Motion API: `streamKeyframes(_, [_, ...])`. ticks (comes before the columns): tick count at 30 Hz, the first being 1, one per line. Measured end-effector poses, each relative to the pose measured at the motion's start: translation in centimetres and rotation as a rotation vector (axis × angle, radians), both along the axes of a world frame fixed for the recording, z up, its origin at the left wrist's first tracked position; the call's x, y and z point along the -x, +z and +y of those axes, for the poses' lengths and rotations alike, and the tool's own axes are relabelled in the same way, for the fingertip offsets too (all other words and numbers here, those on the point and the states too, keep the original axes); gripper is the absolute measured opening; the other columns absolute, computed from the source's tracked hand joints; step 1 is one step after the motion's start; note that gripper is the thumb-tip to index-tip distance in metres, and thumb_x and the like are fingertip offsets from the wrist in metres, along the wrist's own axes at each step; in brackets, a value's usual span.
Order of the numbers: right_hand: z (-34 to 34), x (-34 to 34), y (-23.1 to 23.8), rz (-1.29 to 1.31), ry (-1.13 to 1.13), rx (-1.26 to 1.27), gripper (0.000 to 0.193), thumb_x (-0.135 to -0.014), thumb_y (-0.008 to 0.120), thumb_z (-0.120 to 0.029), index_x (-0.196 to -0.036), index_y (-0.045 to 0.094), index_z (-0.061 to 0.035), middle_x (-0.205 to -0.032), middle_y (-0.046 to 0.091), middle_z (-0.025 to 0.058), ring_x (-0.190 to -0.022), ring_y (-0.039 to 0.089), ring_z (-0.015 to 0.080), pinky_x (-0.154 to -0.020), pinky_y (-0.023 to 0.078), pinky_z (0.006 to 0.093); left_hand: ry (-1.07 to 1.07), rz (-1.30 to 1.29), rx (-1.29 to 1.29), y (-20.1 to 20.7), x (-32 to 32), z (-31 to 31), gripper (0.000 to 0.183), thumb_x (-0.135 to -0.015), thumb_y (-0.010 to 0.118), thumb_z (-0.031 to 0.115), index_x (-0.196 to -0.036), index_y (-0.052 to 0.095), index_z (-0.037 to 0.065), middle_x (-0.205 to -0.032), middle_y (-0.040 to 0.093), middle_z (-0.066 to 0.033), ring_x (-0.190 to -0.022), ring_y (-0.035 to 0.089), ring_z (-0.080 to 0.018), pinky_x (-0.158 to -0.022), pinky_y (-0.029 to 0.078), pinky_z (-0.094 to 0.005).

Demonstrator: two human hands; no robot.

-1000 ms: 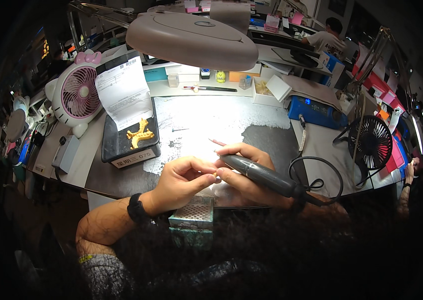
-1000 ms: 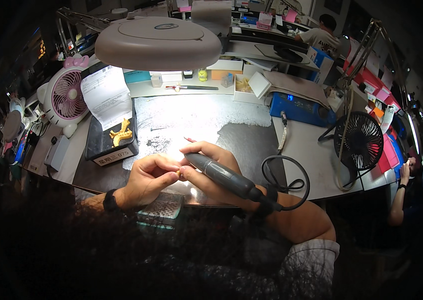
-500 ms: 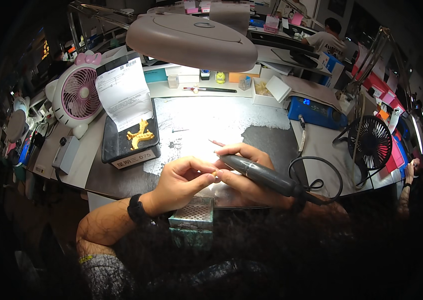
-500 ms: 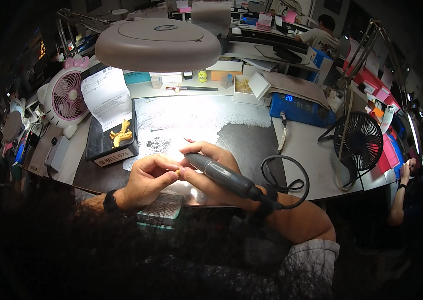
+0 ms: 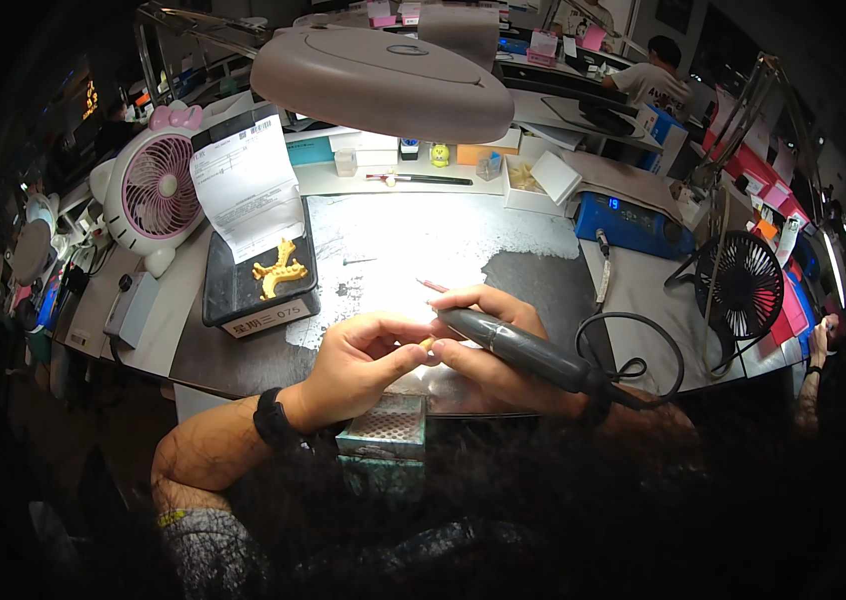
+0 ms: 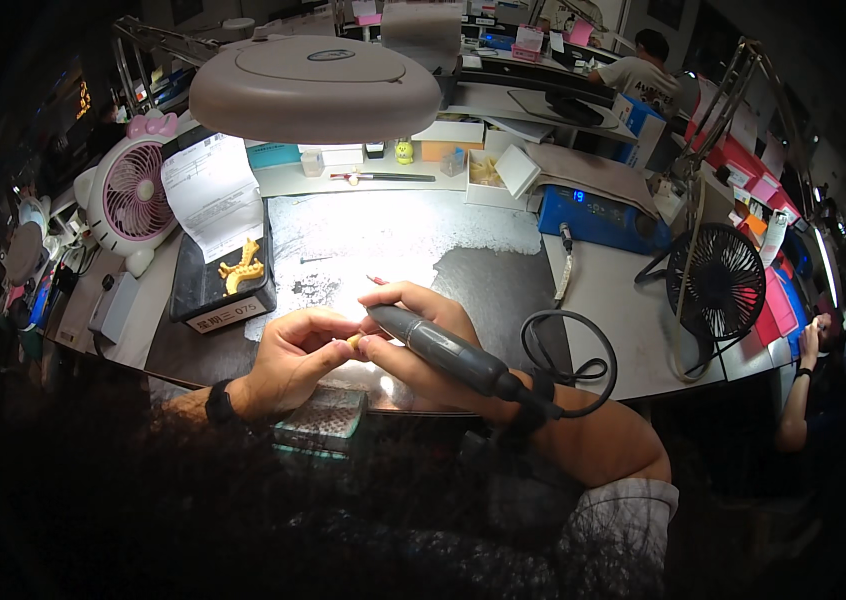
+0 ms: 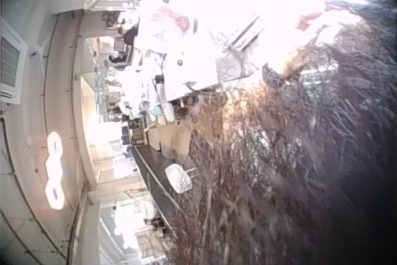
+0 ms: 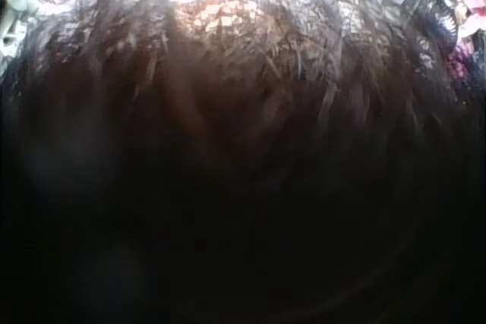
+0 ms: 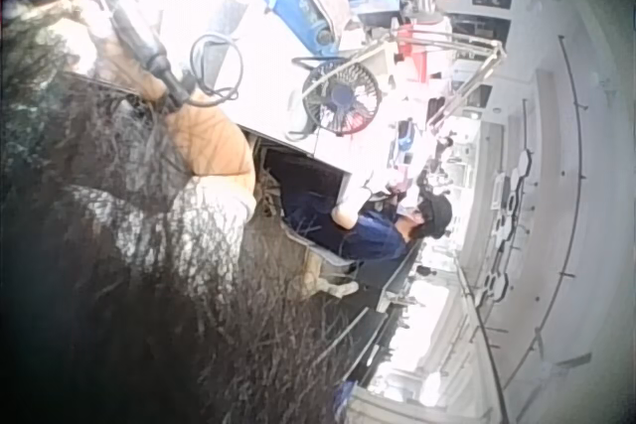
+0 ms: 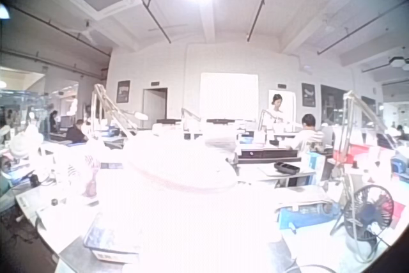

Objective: Grinding and refining a dental model using a rotary tool.

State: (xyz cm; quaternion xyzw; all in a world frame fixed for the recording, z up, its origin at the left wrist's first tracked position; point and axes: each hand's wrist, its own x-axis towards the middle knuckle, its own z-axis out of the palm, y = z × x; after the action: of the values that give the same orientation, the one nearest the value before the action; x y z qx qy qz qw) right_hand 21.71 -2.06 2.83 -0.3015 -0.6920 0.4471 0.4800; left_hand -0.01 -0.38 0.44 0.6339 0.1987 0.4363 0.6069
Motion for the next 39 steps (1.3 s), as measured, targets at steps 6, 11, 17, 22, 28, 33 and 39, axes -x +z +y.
streamKeyframes(6, [0.03,-0.09,-0.01,-0.002,0.011,-0.034,0.037,-0.089,0.072,-0.005,-0.122,0.057,0.0008,-0.097,0.072,0.0123,-0.092,0.070,0.0147,-0.085,0.055,0.0269,0.010,0.036,-0.009,-0.14,0.11,0.21,0.022,-0.094,0.066,0.001,-0.116,0.067,-0.004,-0.116,0.069,-0.0118,-0.107,0.065,-0.0154,-0.094,0.053,-0.0286])
streamKeyframes(11, [-0.04,0.05,0.05,0.023,0.027,0.002,0.037,-0.089,0.071,-0.005,-0.122,0.056,0.0009,-0.097,0.072,0.0117,-0.093,0.070,0.0149,-0.085,0.055,0.0272,-0.002,0.032,0.017,-0.06,0.23,0.14,0.021,-0.095,0.066,0.002,-0.114,0.068,-0.004,-0.115,0.070,-0.0116,-0.106,0.065,-0.0142,-0.094,0.053,-0.0278])
streamKeyframes(17, [0.40,-0.37,-0.16,-0.027,0.030,-0.077,0.037,-0.088,0.071,-0.005,-0.122,0.056,0.0008,-0.096,0.072,0.0106,-0.091,0.070,0.0136,-0.088,0.054,0.0272,-0.012,0.047,0.011,0.02,0.08,0.25,0.021,-0.095,0.066,0.002,-0.114,0.068,-0.004,-0.115,0.070,-0.0111,-0.105,0.065,-0.0137,-0.094,0.053,-0.0277])
streamKeyframes(22, [0.12,-0.06,-0.08,0.020,0.037,-0.014,0.036,-0.088,0.070,-0.004,-0.121,0.057,0.0007,-0.096,0.072,0.0094,-0.089,0.069,0.0120,-0.086,0.054,0.0262,0.005,0.049,0.023,-0.18,0.20,0.27,0.021,-0.095,0.066,0.002,-0.115,0.068,-0.003,-0.115,0.070,-0.0102,-0.106,0.064,-0.0133,-0.093,0.053,-0.0274])
streamKeyframes(28, [0.13,-0.10,-0.20,0.018,0.021,-0.001,0.035,-0.087,0.069,-0.004,-0.120,0.058,0.0005,-0.093,0.070,0.0075,-0.088,0.067,0.0106,-0.081,0.054,0.0252,-0.001,0.064,0.002,-0.21,0.10,0.37,0.020,-0.095,0.066,0.002,-0.114,0.069,-0.003,-0.115,0.070,-0.0094,-0.105,0.064,-0.0127,-0.093,0.053,-0.0276])
streamKeyframes(33, [0.33,-0.05,-0.24,-0.018,0.019,-0.060,0.035,-0.087,0.069,-0.004,-0.120,0.058,0.0006,-0.092,0.070,0.0067,-0.086,0.067,0.0100,-0.080,0.054,0.0248,0.002,0.071,0.008,-0.22,0.17,0.39,0.020,-0.095,0.066,0.003,-0.113,0.069,-0.003,-0.114,0.070,-0.0092,-0.104,0.064,-0.0125,-0.092,0.053,-0.0277])
streamKeyframes(39, [0.26,-0.10,-0.31,-0.030,-0.009,-0.052,0.034,-0.088,0.069,-0.005,-0.119,0.058,0.0008,-0.092,0.070,0.0070,-0.086,0.067,0.0100,-0.080,0.054,0.0249,0.001,0.056,0.033,-0.29,0.11,0.41,0.020,-0.095,0.066,0.003,-0.114,0.068,-0.003,-0.114,0.070,-0.0095,-0.104,0.064,-0.0127,-0.093,0.053,-0.0278])
